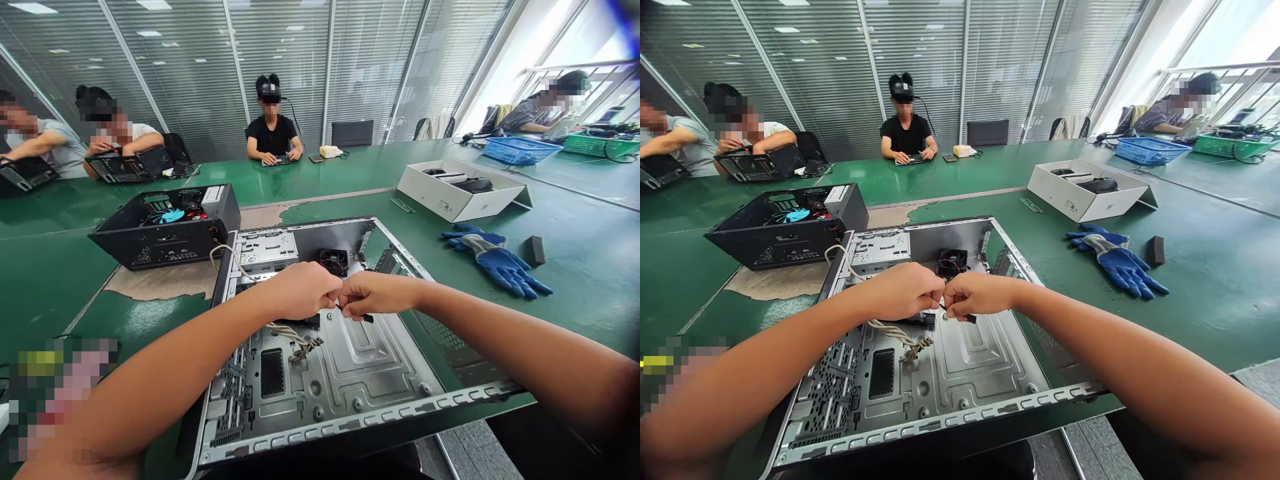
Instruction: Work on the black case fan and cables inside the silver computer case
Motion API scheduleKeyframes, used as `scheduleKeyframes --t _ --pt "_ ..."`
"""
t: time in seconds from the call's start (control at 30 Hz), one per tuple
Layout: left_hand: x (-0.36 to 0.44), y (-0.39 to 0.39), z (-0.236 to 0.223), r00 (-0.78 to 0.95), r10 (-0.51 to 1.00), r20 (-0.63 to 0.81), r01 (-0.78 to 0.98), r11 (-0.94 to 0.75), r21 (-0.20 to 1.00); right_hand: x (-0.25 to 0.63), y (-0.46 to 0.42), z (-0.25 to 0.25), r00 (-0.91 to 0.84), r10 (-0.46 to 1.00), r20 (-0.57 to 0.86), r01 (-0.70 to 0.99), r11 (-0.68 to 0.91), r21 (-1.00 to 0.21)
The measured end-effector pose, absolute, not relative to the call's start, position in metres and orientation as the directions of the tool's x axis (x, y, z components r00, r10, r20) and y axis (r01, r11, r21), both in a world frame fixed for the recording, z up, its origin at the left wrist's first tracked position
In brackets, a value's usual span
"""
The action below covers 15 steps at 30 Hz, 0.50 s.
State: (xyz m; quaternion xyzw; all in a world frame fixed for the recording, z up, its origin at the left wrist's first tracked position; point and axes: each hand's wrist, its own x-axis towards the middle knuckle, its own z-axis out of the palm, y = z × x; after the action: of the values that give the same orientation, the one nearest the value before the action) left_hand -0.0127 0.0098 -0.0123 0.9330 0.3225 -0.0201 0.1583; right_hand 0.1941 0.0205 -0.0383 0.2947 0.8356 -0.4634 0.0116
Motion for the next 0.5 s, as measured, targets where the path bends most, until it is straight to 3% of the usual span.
scheduleKeyframes --t 0.13,0.37,0.5 --pt "-0.0134 0.0113 -0.0144 0.801 0.586 -0.126 0.599 -0.774 0.207 0.1937 0.0208 -0.0386 -0.837 0.461 -0.293 0.491 0.399 -0.774" --pt "-0.0165 0.0111 -0.0127 0.829 0.549 -0.101 0.558 -0.809 0.183 0.1951 0.0220 -0.0414 -0.835 0.468 -0.289 0.474 0.345 -0.810" --pt "-0.0149 0.0087 -0.0141 0.816 0.574 -0.074 0.578 -0.811 0.087 0.1948 0.0217 -0.0404 -0.816 0.514 -0.265 0.500 0.398 -0.769"
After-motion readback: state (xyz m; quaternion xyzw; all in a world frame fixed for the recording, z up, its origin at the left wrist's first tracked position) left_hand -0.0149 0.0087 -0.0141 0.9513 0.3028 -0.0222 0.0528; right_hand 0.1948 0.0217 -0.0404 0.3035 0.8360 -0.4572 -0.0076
